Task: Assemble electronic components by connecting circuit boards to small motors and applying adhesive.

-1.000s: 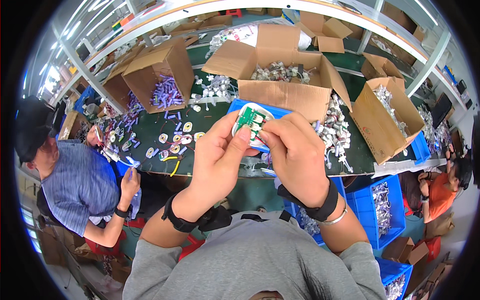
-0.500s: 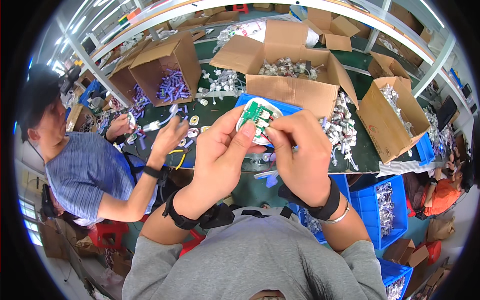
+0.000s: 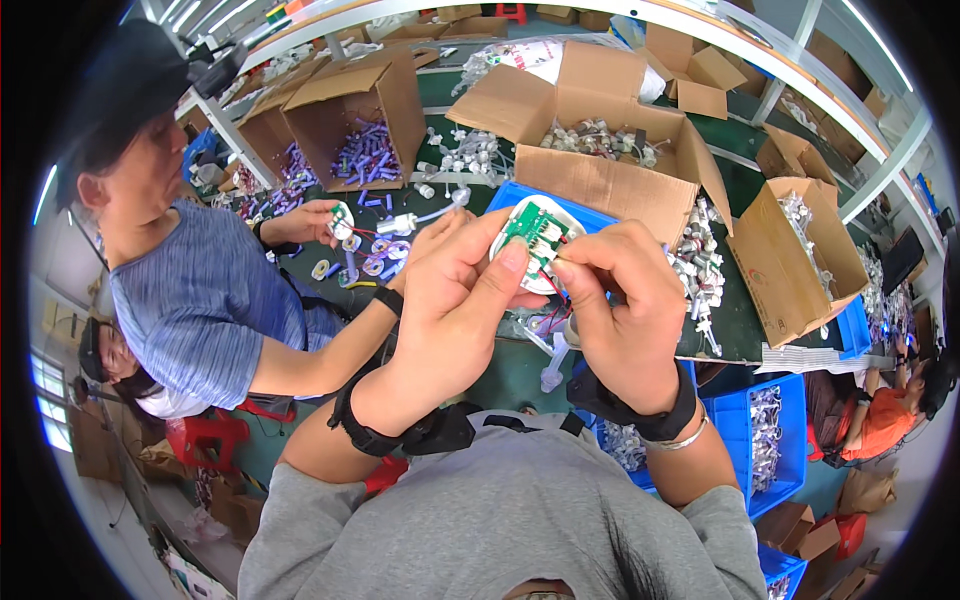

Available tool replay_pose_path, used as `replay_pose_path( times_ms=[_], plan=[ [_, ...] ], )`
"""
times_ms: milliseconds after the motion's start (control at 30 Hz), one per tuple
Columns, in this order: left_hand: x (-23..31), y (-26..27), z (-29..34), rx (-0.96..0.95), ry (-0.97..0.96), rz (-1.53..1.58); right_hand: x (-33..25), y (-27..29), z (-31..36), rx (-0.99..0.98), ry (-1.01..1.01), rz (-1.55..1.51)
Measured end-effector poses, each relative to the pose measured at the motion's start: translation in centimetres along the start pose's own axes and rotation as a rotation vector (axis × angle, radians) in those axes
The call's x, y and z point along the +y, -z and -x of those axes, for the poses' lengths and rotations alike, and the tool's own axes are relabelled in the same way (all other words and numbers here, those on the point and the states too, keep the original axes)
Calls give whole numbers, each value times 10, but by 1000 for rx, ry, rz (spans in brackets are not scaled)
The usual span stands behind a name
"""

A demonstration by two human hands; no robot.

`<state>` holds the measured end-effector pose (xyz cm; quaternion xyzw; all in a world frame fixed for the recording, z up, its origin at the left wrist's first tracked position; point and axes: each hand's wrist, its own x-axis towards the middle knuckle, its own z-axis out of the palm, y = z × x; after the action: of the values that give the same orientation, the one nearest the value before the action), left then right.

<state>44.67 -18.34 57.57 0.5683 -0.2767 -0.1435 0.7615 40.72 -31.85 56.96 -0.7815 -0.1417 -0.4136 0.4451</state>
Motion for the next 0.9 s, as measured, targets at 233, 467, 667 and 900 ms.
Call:
replay_pose_path(
  times_ms=[233,467,667,900],
  plan=[
    [0,-3,0,41,-81,-140,-2,-3,-2,-18,133,285],
    [-5,-4,-1,70,-101,-199,7,4,-8,-108,190,250],
    [4,0,-5,23,-125,-481,7,9,-14,-131,309,287],
    [4,-7,-18,-29,-120,-501,8,15,-19,-98,242,293]
  ],
)
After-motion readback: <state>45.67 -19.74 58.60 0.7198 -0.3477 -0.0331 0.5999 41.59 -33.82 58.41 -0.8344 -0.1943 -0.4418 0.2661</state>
